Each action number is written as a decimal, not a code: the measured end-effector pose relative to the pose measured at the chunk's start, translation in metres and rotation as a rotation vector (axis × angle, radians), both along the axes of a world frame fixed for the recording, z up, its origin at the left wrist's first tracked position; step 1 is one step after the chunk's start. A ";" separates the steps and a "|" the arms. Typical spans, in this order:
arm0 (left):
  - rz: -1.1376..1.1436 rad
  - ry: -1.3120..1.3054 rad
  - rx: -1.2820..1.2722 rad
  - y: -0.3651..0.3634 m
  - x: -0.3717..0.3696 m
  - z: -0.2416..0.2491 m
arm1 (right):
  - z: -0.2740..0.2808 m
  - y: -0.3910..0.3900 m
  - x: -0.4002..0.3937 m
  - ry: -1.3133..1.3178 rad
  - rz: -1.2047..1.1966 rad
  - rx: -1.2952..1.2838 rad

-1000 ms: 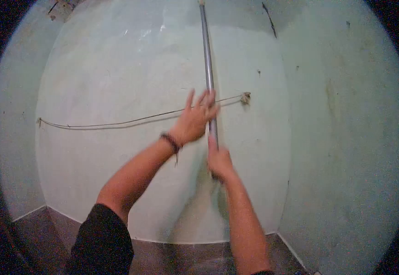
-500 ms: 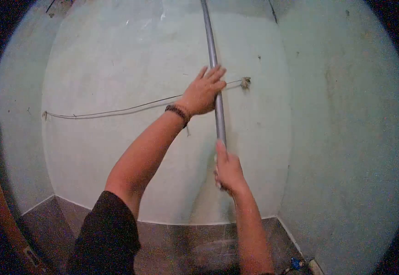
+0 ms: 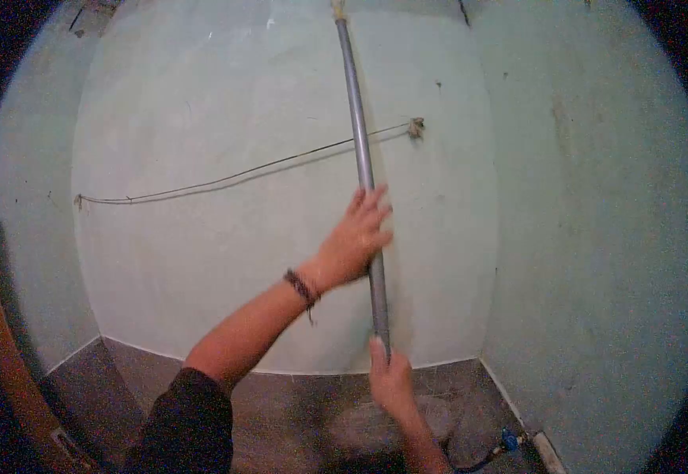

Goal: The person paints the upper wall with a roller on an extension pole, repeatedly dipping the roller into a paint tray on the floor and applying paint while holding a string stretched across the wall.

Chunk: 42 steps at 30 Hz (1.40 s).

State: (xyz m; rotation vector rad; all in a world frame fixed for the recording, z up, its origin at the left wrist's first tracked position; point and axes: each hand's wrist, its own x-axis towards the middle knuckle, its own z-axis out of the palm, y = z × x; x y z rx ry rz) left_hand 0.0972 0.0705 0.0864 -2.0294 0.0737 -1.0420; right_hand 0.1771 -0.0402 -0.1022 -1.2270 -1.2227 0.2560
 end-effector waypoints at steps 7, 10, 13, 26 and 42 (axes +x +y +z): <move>-0.184 0.028 -0.174 -0.003 -0.003 -0.116 | -0.122 -0.005 -0.006 -0.144 -0.135 0.329; -0.200 0.047 -0.191 -0.010 -0.004 -0.109 | -0.129 -0.021 -0.009 -0.109 -0.111 0.218; -0.139 0.016 -0.159 -0.005 -0.001 -0.040 | -0.028 -0.022 -0.007 0.019 -0.020 -0.075; -0.053 -0.012 -0.060 0.021 0.007 0.016 | 0.018 0.015 0.010 -0.085 -0.056 0.022; 0.172 -0.183 -0.156 -0.006 0.064 -0.128 | -0.123 0.001 0.075 -0.111 -0.118 -0.079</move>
